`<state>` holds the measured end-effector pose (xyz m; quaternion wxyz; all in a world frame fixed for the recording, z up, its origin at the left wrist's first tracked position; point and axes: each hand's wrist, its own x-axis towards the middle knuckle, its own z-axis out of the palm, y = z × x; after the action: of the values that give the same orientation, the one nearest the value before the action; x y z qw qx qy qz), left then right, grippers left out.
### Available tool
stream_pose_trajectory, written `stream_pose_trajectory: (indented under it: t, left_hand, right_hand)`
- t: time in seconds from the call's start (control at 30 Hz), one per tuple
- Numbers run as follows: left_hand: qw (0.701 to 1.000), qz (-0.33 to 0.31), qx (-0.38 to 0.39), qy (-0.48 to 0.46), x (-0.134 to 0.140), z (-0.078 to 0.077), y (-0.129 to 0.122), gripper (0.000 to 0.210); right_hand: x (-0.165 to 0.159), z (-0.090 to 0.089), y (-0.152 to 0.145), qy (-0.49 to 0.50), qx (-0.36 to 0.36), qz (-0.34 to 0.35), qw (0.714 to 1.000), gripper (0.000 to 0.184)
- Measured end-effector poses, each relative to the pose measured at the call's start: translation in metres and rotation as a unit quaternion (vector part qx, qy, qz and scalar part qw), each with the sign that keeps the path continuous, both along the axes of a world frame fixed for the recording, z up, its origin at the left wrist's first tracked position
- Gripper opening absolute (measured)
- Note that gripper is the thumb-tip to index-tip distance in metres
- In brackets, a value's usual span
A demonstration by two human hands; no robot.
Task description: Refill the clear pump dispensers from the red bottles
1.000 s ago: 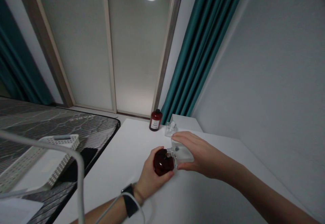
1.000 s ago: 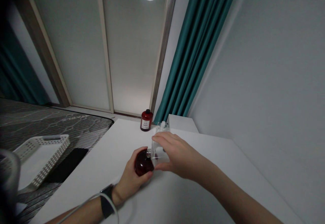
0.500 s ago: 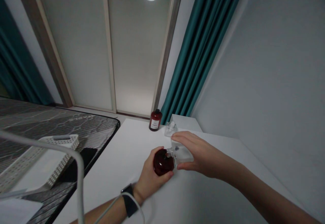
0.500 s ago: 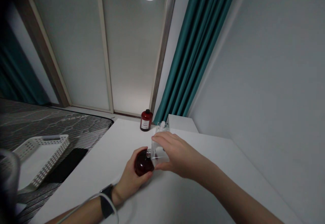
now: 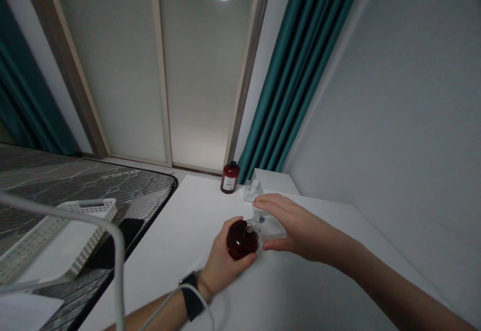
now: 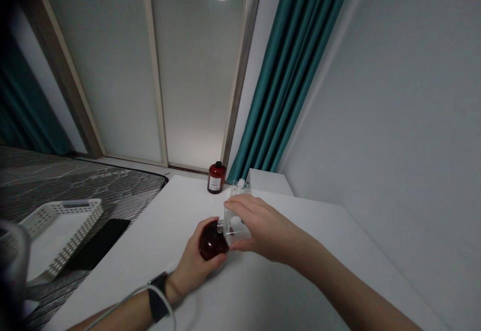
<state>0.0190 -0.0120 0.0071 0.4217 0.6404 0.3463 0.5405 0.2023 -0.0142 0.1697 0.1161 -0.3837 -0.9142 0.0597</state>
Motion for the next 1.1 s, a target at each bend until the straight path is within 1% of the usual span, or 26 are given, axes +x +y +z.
stream_pose_trajectory:
  t: [0.27, 0.47, 0.77, 1.1]
  left_hand:
    - [1.0, -0.01, 0.005, -0.005, -0.0003, -0.0024, 0.0023, 0.067]
    - [1.0, -0.01, 0.006, -0.004, 0.0002, -0.0038, 0.0009, 0.067]
    - [1.0, -0.011, 0.006, -0.008, 0.0002, -0.0032, 0.0036, 0.067]
    - [1.0, -0.008, 0.006, -0.013, 0.0001, -0.0025, 0.0013, 0.067]
  right_hand:
    - [-0.0017, 0.0016, -0.0001, -0.018, 0.011, 0.005, 1.0, 0.076]
    - [-0.0007, 0.0006, 0.0001, -0.008, 0.021, 0.016, 1.0, 0.072]
    - [-0.0005, 0.002, 0.0008, -0.028, 0.032, 0.026, 0.999, 0.072]
    - [0.0002, 0.0008, 0.0016, -0.005, 0.031, 0.035, 0.999, 0.069]
